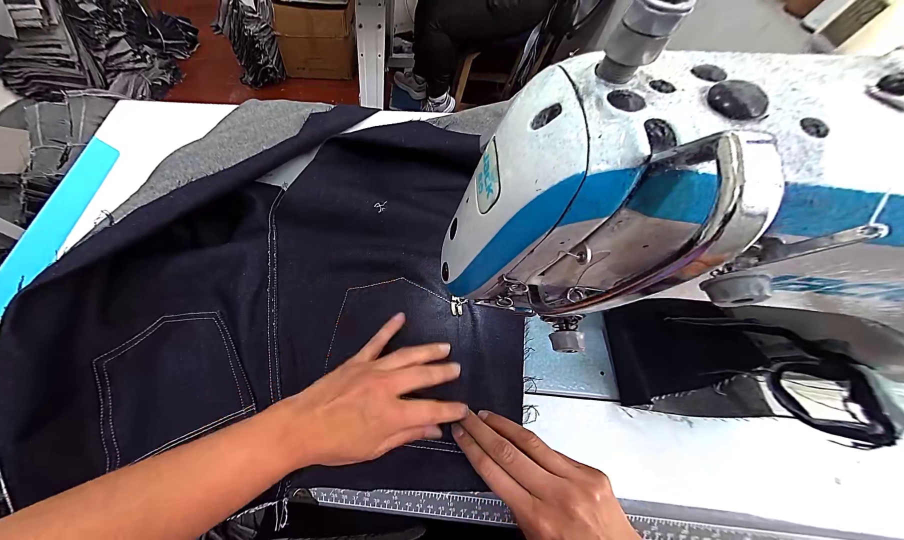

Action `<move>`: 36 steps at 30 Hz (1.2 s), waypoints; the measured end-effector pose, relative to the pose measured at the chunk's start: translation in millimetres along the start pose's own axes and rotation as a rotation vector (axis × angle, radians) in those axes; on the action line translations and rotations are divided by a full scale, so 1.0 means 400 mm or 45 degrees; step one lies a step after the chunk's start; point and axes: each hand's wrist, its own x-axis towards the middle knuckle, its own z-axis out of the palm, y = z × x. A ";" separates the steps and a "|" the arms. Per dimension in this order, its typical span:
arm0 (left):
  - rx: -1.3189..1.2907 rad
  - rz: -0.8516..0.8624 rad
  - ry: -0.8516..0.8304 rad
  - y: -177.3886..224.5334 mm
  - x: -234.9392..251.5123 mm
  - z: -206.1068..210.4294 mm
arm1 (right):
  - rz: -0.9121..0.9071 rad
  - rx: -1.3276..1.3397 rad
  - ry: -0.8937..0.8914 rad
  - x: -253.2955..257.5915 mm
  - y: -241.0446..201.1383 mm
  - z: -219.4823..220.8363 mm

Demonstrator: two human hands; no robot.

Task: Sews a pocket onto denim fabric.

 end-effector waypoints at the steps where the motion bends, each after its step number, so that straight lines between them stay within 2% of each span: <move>1: -0.077 0.048 -0.068 -0.011 -0.013 0.008 | -0.002 0.000 0.003 0.000 0.000 0.001; 5: -0.179 0.117 -0.257 -0.055 -0.025 -0.010 | 0.000 0.015 -0.002 -0.006 -0.005 0.001; 9: -0.120 0.179 -0.309 -0.070 -0.024 -0.018 | -0.001 0.019 0.002 -0.005 -0.004 0.002; 14: -0.152 0.203 -0.219 -0.081 -0.032 -0.014 | 0.002 0.067 0.016 -0.009 0.004 0.005; 20: -0.144 0.203 -0.205 -0.080 -0.029 -0.009 | 0.013 0.227 0.102 -0.022 0.014 0.014; 36: -0.084 0.240 -0.253 -0.090 -0.029 -0.014 | -0.045 0.107 0.073 -0.008 0.006 0.010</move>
